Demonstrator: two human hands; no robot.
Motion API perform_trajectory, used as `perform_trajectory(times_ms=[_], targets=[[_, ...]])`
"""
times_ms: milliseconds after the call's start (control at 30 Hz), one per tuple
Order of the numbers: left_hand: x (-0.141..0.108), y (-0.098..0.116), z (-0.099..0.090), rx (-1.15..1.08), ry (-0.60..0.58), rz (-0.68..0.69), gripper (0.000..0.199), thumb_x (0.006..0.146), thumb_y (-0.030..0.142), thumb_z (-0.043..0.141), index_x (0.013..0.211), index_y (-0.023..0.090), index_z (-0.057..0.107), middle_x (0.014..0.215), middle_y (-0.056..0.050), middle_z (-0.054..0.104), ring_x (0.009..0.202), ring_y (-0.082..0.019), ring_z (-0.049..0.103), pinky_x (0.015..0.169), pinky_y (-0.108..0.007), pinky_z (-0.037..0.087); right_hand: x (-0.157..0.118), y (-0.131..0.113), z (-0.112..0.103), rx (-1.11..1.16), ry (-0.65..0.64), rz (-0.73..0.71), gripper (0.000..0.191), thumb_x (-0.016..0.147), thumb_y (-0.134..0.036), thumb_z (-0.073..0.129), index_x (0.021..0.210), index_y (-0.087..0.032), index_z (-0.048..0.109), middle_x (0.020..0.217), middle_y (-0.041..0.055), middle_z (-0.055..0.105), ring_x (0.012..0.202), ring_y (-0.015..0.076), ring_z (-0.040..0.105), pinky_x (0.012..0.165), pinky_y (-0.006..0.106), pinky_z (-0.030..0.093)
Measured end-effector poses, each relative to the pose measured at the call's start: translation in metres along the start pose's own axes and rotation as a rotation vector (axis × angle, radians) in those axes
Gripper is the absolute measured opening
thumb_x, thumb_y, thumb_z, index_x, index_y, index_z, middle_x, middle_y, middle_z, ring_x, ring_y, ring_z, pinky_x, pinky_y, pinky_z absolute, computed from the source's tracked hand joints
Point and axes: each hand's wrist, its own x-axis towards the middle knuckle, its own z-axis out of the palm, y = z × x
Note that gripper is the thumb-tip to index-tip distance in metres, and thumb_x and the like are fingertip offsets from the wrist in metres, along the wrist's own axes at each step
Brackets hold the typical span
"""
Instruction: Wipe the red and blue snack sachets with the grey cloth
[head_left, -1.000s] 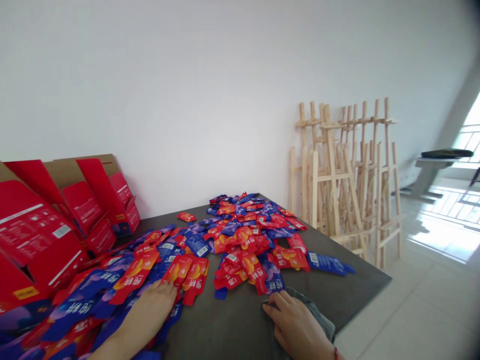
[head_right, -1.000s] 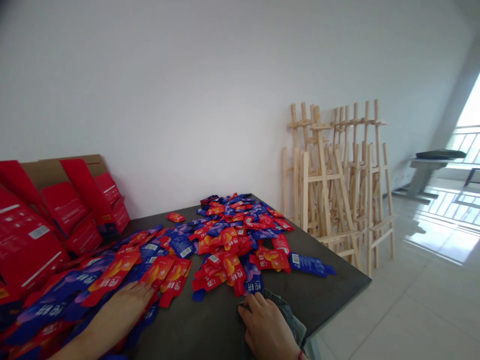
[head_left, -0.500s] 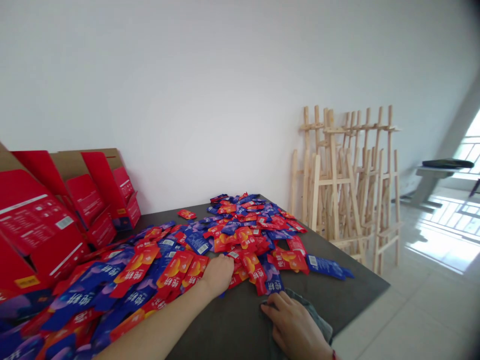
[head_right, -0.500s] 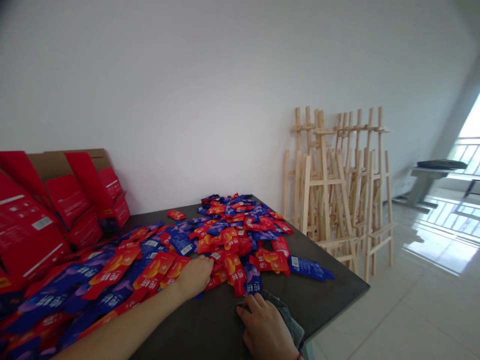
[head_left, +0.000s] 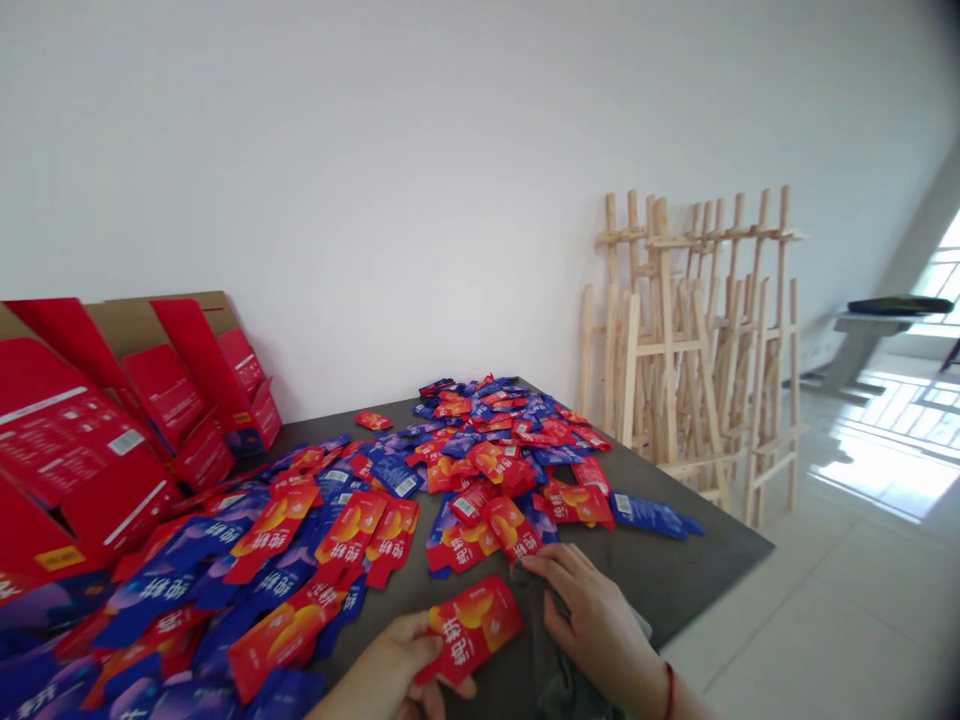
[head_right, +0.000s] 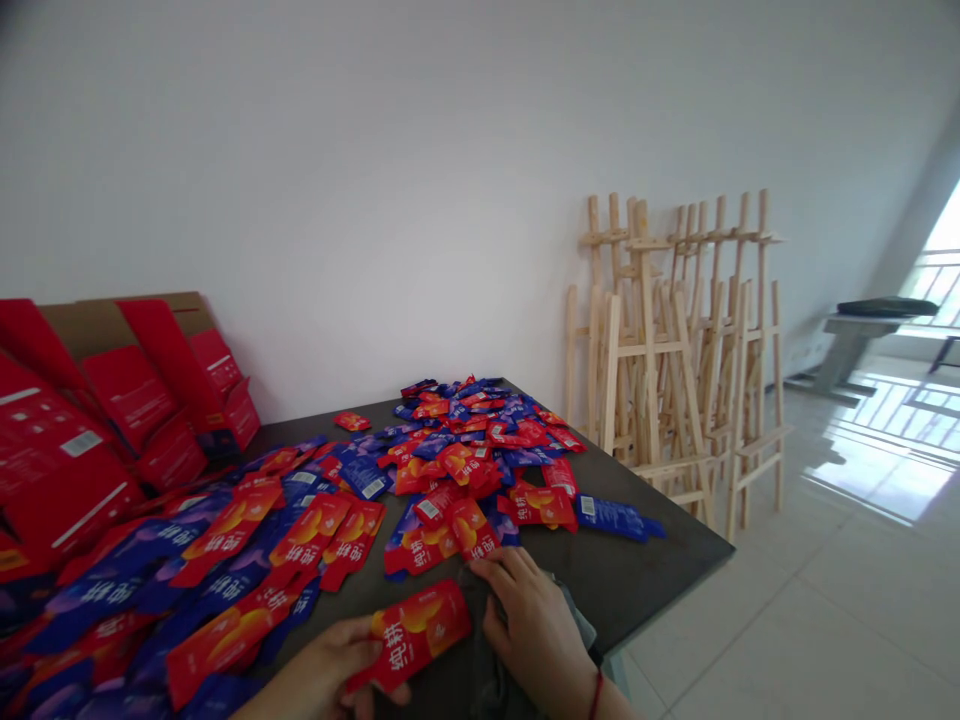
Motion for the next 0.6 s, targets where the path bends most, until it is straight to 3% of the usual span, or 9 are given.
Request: perform_trajectory(times_ms=[67, 200, 367, 600], targets=[[0.008, -0.012, 0.004, -0.105, -0.045, -0.015, 0.056, 0.067, 0.053, 0.058, 0.107, 0.014, 0.049, 0.080, -0.012, 0.073, 0.045, -0.012, 0.059, 0.034, -0.014, 0.032, 0.002, -0.015, 0.005, 0.002, -0.046, -0.094, 0.042, 0.080, -0.009, 0.047, 0.117, -0.025, 0.057, 0.115, 0.0024, 0.056, 0.103, 0.0169, 0.050, 0.089, 0.028, 0.041], [0.017, -0.021, 0.012, -0.093, -0.122, -0.054, 0.048, 0.062, 0.048, 0.062, 0.096, 0.015, 0.052, 0.070, -0.011, 0.072, 0.038, -0.011, 0.056, 0.030, -0.012, 0.024, 0.005, -0.036, 0.028, -0.135, -0.223, -0.274, 0.032, 0.083, -0.021, 0.054, 0.114, -0.026, 0.058, 0.114, 0.0021, 0.057, 0.099, 0.0200, 0.050, 0.083, 0.032, 0.044], [0.016, -0.020, 0.013, -0.051, -0.126, -0.098, 0.049, 0.066, 0.047, 0.060, 0.101, 0.015, 0.049, 0.072, -0.011, 0.073, 0.040, -0.014, 0.059, 0.030, -0.015, 0.033, 0.005, -0.021, 0.032, -0.292, -0.269, -0.148, 0.026, 0.082, -0.020, 0.055, 0.107, -0.023, 0.061, 0.112, 0.0052, 0.057, 0.100, 0.0221, 0.050, 0.083, 0.034, 0.044], [0.013, -0.025, 0.008, -0.047, -0.111, -0.122, 0.054, 0.070, 0.049, 0.058, 0.109, 0.016, 0.040, 0.056, -0.004, 0.067, 0.034, -0.012, 0.053, 0.027, -0.013, 0.027, 0.000, 0.011, 0.010, -0.368, -0.268, -0.020, 0.034, 0.081, -0.013, 0.051, 0.112, -0.020, 0.063, 0.110, 0.0078, 0.059, 0.100, 0.0232, 0.052, 0.082, 0.033, 0.043]])
